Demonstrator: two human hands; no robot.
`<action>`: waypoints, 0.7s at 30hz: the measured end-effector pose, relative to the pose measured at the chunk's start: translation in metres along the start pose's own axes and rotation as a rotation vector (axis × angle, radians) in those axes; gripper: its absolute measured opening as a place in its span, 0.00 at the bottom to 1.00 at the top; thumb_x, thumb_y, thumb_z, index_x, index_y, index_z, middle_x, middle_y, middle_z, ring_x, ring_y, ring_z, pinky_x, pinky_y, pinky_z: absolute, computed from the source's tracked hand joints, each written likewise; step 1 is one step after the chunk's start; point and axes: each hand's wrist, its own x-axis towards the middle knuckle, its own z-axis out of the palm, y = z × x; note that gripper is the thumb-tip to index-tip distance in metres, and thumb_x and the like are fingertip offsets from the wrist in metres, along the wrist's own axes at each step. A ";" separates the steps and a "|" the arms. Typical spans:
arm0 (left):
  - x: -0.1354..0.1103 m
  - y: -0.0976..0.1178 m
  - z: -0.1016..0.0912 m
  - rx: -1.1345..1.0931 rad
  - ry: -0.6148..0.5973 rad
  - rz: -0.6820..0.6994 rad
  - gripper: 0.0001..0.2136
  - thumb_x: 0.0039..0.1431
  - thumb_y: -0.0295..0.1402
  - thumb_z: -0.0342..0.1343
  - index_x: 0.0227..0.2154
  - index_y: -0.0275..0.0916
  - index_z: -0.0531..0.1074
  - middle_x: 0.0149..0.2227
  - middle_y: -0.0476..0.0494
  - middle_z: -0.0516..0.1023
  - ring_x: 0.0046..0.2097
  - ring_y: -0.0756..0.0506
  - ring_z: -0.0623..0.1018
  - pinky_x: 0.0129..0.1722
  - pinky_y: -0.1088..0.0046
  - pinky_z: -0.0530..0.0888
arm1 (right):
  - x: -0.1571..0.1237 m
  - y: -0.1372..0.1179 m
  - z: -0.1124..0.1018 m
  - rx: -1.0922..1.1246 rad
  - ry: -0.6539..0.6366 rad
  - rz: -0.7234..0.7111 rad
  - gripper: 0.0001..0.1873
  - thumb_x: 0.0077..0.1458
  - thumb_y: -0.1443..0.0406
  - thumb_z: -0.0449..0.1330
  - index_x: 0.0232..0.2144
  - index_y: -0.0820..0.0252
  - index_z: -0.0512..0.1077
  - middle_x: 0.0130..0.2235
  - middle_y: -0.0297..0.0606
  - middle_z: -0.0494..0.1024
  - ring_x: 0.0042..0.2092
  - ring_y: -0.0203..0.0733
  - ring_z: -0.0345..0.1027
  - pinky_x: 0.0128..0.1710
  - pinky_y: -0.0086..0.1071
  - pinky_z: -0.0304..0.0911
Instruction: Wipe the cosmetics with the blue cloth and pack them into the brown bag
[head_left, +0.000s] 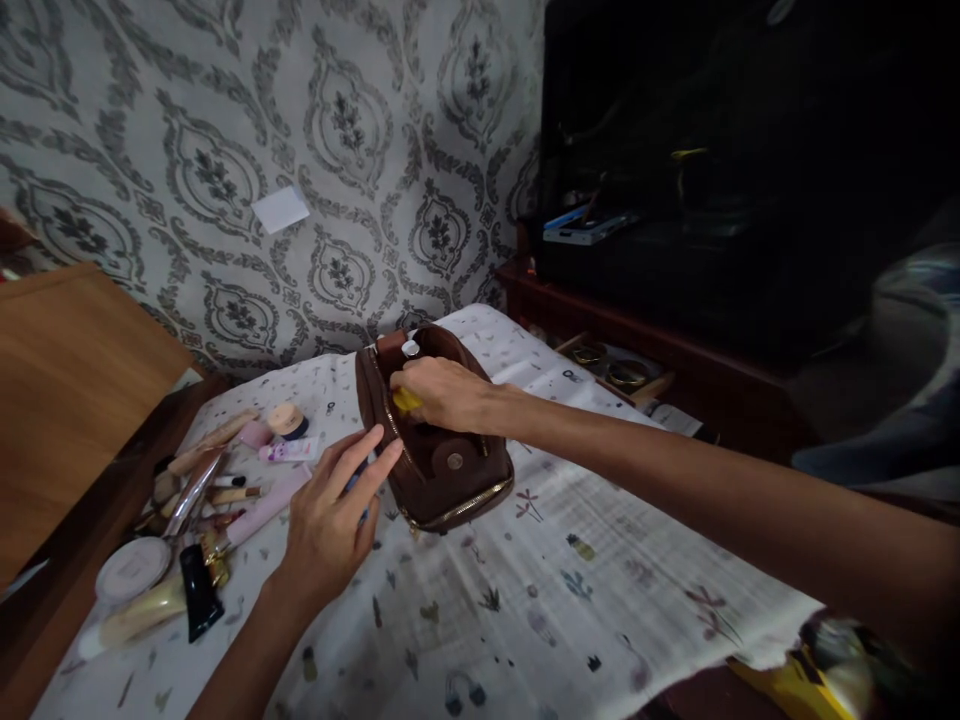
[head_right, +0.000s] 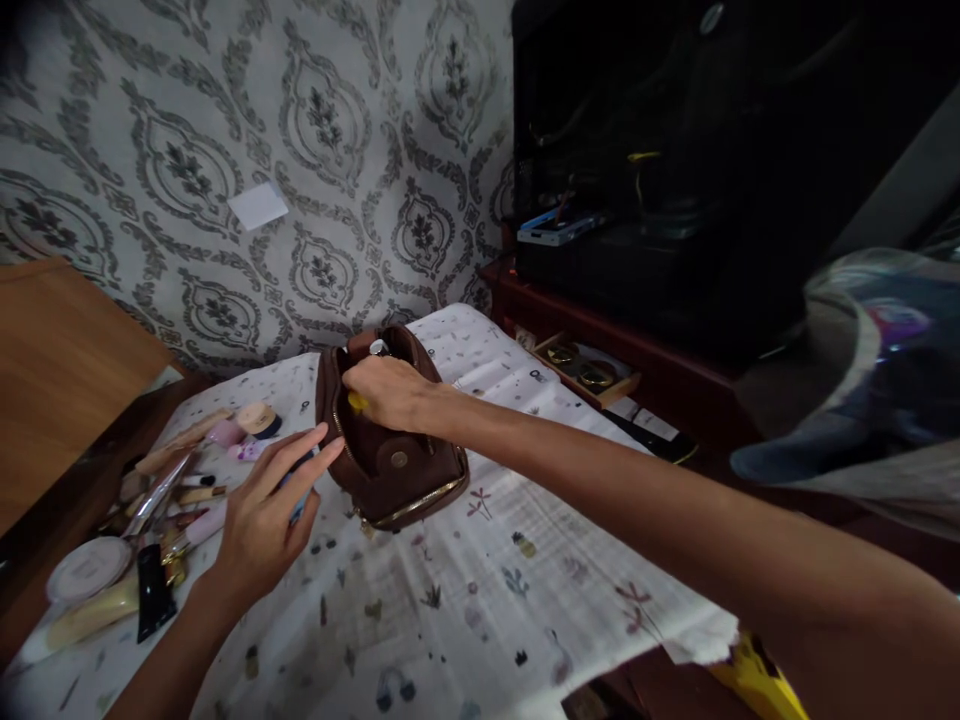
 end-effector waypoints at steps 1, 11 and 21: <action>0.000 0.000 0.000 -0.003 -0.001 0.002 0.26 0.63 0.21 0.45 0.63 0.44 0.64 0.58 0.37 0.72 0.57 0.38 0.72 0.53 0.58 0.76 | -0.001 0.002 0.001 -0.008 -0.017 0.000 0.14 0.55 0.68 0.62 0.46 0.59 0.75 0.47 0.45 0.79 0.48 0.51 0.74 0.41 0.33 0.64; -0.003 -0.002 0.002 -0.026 0.023 -0.018 0.26 0.63 0.21 0.44 0.62 0.44 0.65 0.58 0.36 0.73 0.58 0.38 0.72 0.47 0.63 0.78 | -0.006 0.001 -0.002 -0.155 -0.181 0.035 0.22 0.57 0.72 0.58 0.55 0.62 0.70 0.45 0.49 0.80 0.50 0.54 0.74 0.40 0.36 0.66; -0.002 -0.003 0.002 -0.032 0.022 0.001 0.26 0.62 0.19 0.46 0.61 0.43 0.64 0.58 0.36 0.72 0.56 0.38 0.72 0.49 0.60 0.77 | 0.033 -0.013 0.012 -0.080 -0.168 0.024 0.14 0.60 0.74 0.53 0.44 0.62 0.75 0.51 0.48 0.78 0.52 0.51 0.73 0.48 0.39 0.68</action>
